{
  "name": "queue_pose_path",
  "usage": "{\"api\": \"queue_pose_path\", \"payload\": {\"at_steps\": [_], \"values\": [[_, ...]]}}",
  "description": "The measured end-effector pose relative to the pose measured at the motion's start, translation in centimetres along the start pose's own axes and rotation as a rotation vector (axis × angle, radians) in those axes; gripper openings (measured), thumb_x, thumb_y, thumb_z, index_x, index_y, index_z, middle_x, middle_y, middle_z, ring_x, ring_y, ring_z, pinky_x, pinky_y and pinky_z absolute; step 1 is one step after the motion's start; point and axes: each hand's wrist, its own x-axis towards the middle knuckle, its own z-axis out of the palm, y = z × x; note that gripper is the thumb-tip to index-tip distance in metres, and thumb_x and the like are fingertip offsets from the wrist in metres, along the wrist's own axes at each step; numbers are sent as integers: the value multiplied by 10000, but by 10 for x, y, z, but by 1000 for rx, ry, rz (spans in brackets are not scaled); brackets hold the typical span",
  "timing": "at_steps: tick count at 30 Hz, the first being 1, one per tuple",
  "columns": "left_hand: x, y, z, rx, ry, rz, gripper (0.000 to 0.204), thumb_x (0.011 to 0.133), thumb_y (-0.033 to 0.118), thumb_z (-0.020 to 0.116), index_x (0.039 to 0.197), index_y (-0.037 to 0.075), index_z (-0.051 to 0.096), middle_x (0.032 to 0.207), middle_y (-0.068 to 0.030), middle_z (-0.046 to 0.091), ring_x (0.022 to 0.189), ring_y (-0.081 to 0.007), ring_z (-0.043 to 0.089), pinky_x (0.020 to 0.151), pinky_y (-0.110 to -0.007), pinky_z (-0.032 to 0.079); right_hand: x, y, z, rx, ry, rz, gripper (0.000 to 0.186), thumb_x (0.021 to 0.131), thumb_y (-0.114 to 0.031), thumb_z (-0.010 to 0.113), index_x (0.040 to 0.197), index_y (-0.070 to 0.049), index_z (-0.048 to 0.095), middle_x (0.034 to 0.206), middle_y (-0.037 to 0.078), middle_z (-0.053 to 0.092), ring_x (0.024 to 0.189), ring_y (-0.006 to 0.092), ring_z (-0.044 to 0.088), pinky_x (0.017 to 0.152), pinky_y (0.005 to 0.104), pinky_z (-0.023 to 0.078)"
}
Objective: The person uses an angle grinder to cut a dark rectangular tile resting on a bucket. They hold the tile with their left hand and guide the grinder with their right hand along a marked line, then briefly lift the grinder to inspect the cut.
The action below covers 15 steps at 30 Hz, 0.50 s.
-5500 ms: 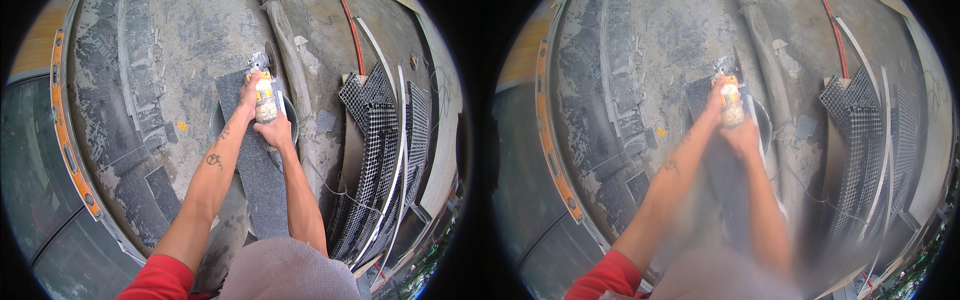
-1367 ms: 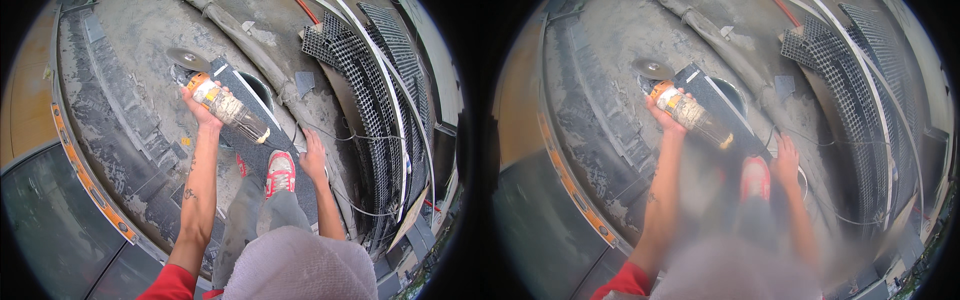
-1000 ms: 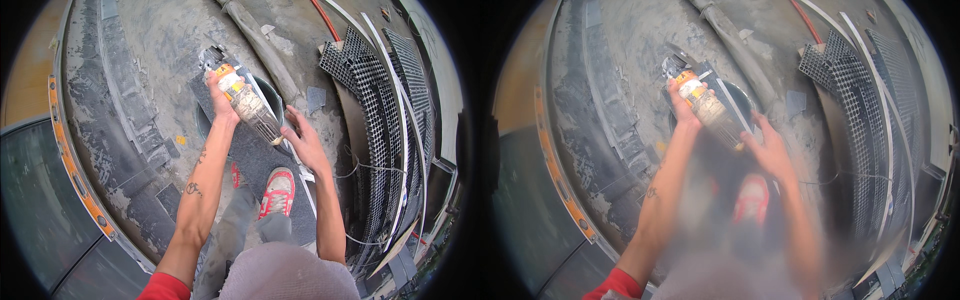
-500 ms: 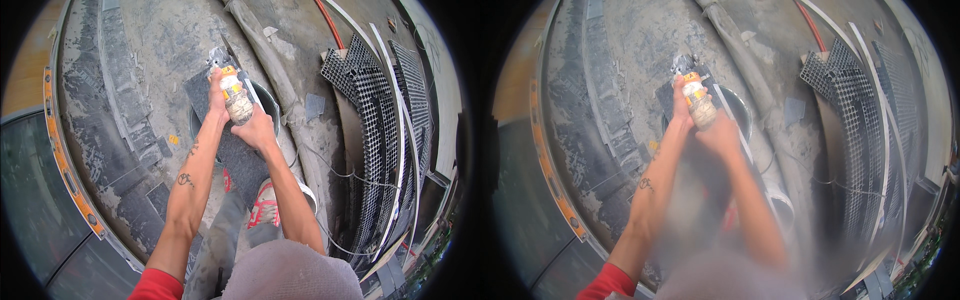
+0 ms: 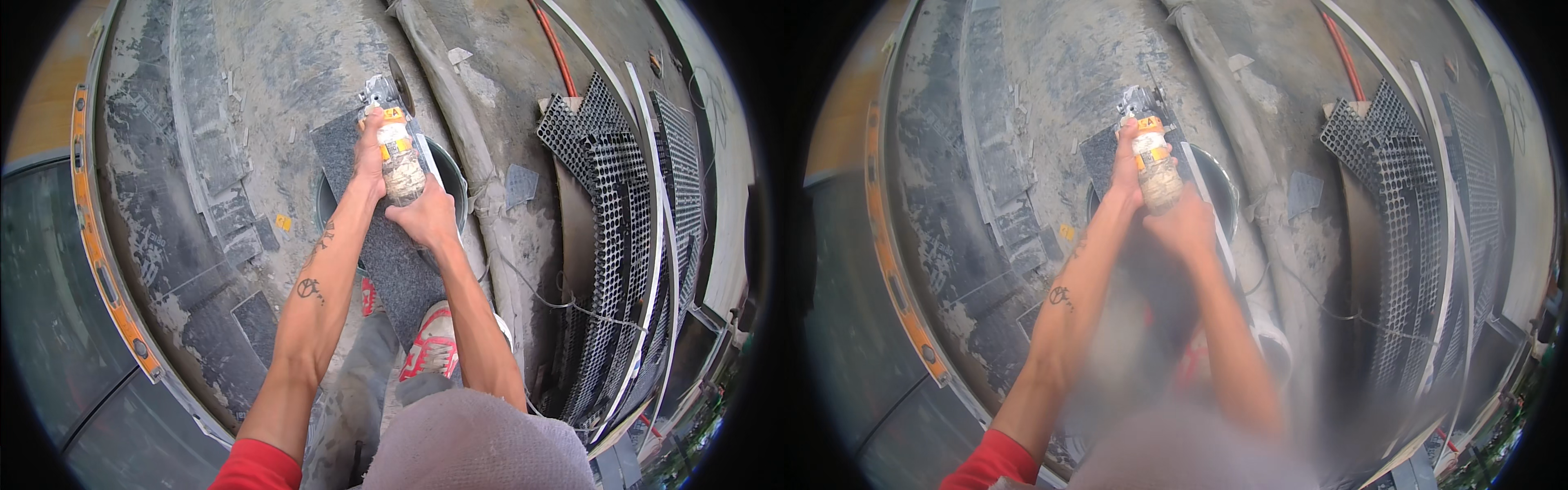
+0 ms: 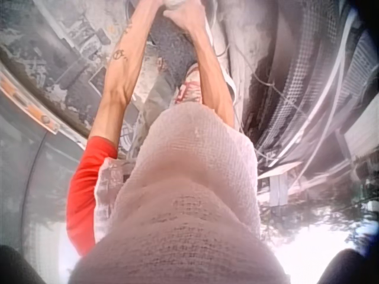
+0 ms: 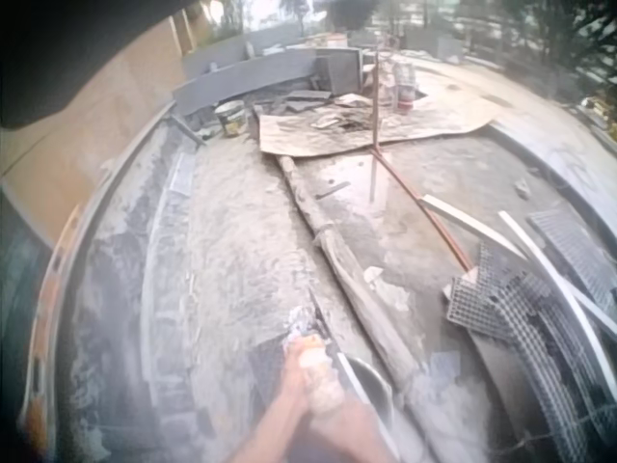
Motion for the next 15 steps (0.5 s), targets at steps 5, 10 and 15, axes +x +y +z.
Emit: {"api": "queue_pose_path", "payload": {"at_steps": [5,10,15], "values": [[1,0,-3,14,15,-14,567,861,608,595,1104,96,601,789,-122,635,621,-247,654,560,-359,571,3,2,6,-29,19,-3,655,585,-269,786,1122,51,590,1014,254,694,974,373,683,887,402,530],[5,0,-9,-17,-1,-30,570,848,616,606,1105,108,603,798,-121,639,625,-248,656,558,-360,568,1,-5,4,-51,13,12,654,584,-267,784,1120,55,593,1010,259,693,973,375,683,891,402,530],[6,1,-11,-15,21,-49,563,841,618,613,1097,116,607,800,-118,641,625,-246,656,550,-362,568,-3,-12,4,-26,17,3,673,582,-263,782,1135,65,584,1010,260,693,969,379,683,891,405,530]]}}
